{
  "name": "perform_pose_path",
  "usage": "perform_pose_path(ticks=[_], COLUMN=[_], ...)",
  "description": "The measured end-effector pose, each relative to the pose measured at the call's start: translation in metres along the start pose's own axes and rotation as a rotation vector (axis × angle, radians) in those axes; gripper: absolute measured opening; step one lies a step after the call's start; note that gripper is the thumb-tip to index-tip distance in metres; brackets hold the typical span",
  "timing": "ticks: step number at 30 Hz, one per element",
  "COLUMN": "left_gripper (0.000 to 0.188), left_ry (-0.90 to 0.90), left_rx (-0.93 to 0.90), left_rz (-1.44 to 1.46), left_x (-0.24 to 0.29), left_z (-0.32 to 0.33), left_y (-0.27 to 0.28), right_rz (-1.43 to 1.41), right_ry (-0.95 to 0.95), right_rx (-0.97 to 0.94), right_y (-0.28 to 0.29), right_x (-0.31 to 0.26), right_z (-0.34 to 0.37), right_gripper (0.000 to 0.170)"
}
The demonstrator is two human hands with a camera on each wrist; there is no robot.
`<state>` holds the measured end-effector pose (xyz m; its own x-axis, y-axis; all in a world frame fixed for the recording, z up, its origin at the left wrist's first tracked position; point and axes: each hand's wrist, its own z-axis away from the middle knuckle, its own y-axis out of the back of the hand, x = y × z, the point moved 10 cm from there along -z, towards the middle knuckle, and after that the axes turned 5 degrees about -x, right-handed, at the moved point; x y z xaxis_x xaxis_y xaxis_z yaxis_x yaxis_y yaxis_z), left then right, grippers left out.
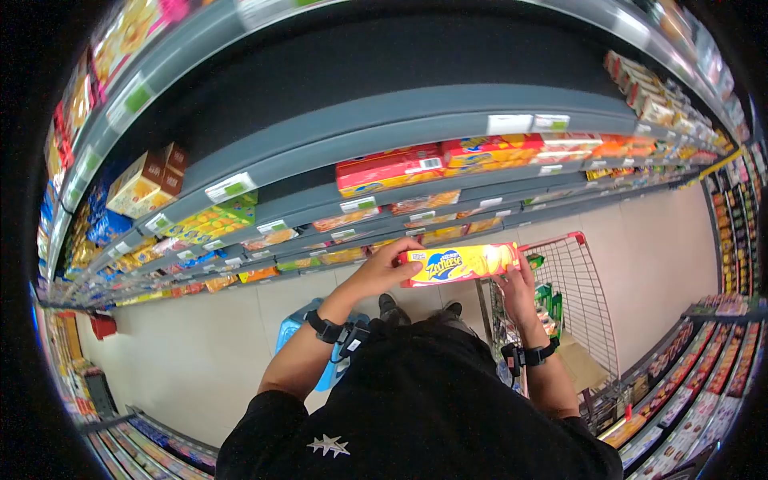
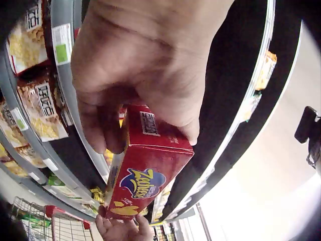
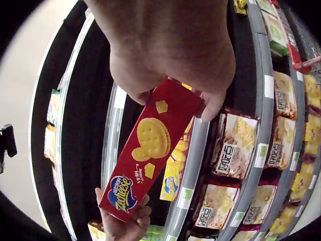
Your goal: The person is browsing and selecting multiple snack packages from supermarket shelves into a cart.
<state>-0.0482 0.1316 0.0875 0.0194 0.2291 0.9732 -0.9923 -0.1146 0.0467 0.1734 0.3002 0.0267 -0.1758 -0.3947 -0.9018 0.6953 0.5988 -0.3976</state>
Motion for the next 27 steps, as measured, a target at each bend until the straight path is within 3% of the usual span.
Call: perform_pose_path(ticks=[1,3,5,9,17,21,23,27], left_gripper=[0.042,0.045,0.05,0.069,0.057,0.06,0.072,0.083], left_ry=[-0.042,0.042,-0.214,-0.15,-0.012,-0.004,0.011,-0.071], left_rx=[-0.043,-0.115,-0.227,-0.441,-0.617,-0.618,-0.443,-0.353], left_rz=[-0.053,-0.049,-0.058,0.059,-0.047,-0.035,-0.11,-0.291], left_x=[0.006,0.004,0.038,0.057,0.064,0.071,0.068,0.083], left_z=[-0.012,-0.033,-0.048,-0.077,-0.108,-0.119,-0.128,-0.139], left_y=[-0.016,-0.05,-0.093,-0.17,-0.258,-0.277,-0.266,-0.261], right_rz=[-0.014,-0.089,-0.12,-0.266,-0.291,-0.328,-0.322,-0.497], right_ry=[0.01,-0.033,-0.029,-0.085,-0.156,-0.105,-0.031,-0.037], right_rx=[0.019,0.041,0.049,0.063,0.078,0.146,0.19,0.168], right_y=[0.019,0.047,0.075,0.123,0.199,0.227,0.242,0.251], right_x=[-0.002,-0.008,-0.011,-0.006,0.008,0.007,-0.001,-0.003], right_z=[0.006,0.017,0.027,0.046,0.077,0.082,0.084,0.089], right_gripper=[0.045,0.044,0.044,0.046,0.047,0.044,0.039,0.033])
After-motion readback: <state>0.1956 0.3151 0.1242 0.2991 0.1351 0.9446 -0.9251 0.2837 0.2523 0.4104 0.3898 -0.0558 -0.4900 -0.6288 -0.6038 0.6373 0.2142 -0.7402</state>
